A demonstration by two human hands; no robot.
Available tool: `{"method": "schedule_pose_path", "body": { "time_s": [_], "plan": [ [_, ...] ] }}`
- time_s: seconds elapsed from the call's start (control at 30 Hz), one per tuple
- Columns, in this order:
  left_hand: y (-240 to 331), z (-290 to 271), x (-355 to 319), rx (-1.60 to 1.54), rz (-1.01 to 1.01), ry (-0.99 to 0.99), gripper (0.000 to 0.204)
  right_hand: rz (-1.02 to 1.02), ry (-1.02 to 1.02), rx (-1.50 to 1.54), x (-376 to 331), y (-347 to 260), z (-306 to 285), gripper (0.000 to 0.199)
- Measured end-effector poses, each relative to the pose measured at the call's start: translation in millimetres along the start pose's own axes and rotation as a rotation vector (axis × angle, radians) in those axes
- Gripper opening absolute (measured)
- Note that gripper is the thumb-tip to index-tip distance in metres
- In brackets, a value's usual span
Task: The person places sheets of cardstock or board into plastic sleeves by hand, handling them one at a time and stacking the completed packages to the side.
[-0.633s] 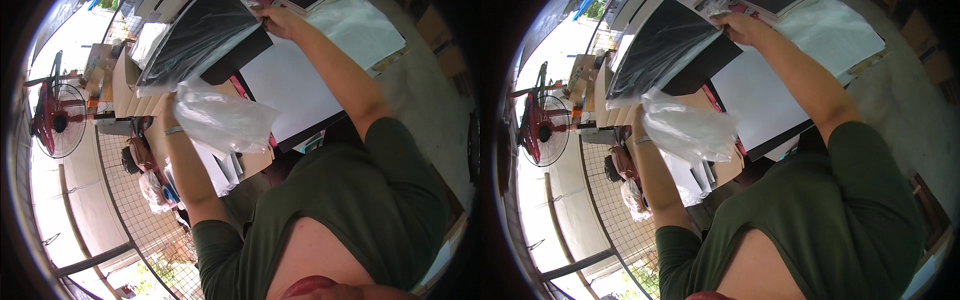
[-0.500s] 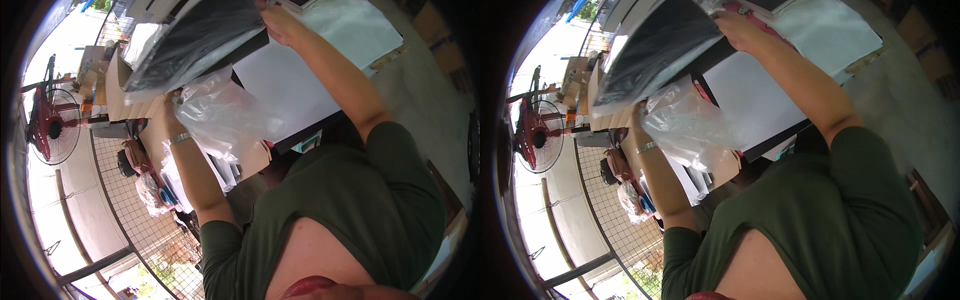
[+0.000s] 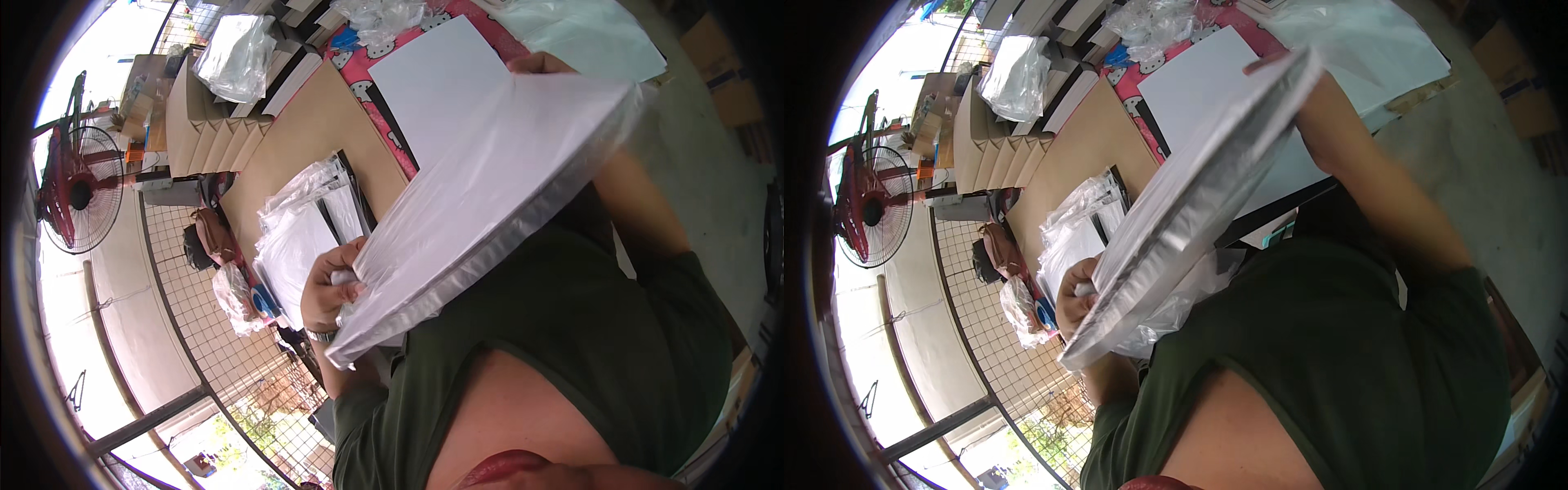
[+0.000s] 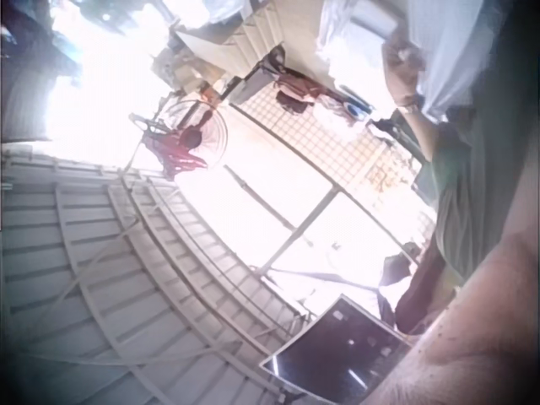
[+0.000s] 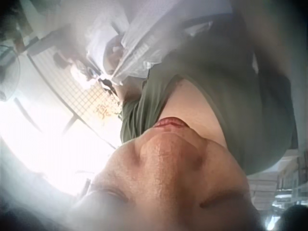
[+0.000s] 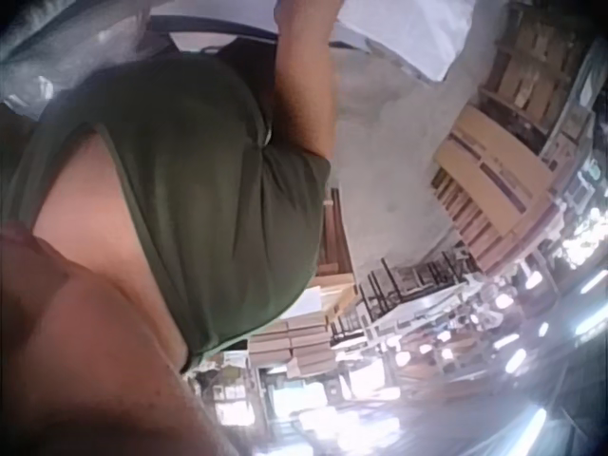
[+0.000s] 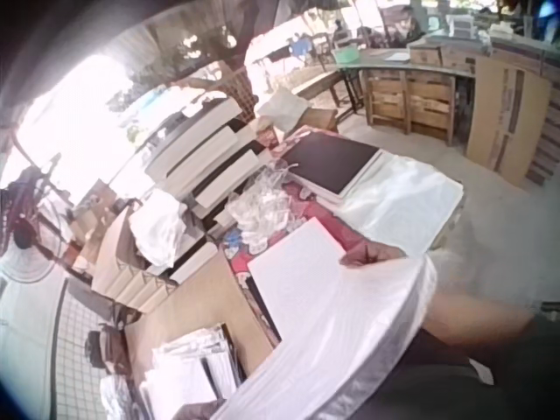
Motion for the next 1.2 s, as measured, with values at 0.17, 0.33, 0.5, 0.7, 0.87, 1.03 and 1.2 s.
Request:
{"method": "schedule_pose_path", "body": {
  "time_s": [0.17, 0.33, 0.5, 0.7, 0.87, 1.03, 1.2],
  "plan": [
    [-9, -31, 9, -0.348, 0.038, 0.353, 0.03, 0.092, -0.098, -0.16, -9, -4, 2, 0.027],
    [-74, -103, 86, -0.691, -0.083, 0.083, 0.027, 0.314, -0.251, 0.125, 9, 44, -25, 0.023],
    [-144, -142, 127, -0.394, -0.3, 0.339, 0.021, 0.372, -0.324, 0.196, 8, 100, -73, 0.023],
    [-170, -123, 122, -0.415, -0.16, 0.362, 0.024, 0.481, -0.298, 0.021, -21, 114, -83, 0.023],
    [-176, -121, 97, -0.114, -0.092, 0.46, 0.028, 0.302, -0.2, -0.413, -35, 94, -61, 0.021],
    [-177, -107, 91, 0.192, 0.082, 0.59, 0.027, -0.087, -0.226, -1.119, -40, 94, -55, 0.019],
    [-189, -115, 57, 0.334, 0.274, 0.782, 0.025, -0.42, -0.176, -1.229, -36, 59, 29, 0.021]
  ]
}}
Point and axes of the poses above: each hand's wrist, its own x-axis towards the middle knuckle, its own z-axis out of the palm, y = z × x, the point moved 10 cm from there along x, towards the middle knuckle, and after that the axes turned 8 degrees about -z, right-handed, at the moved point
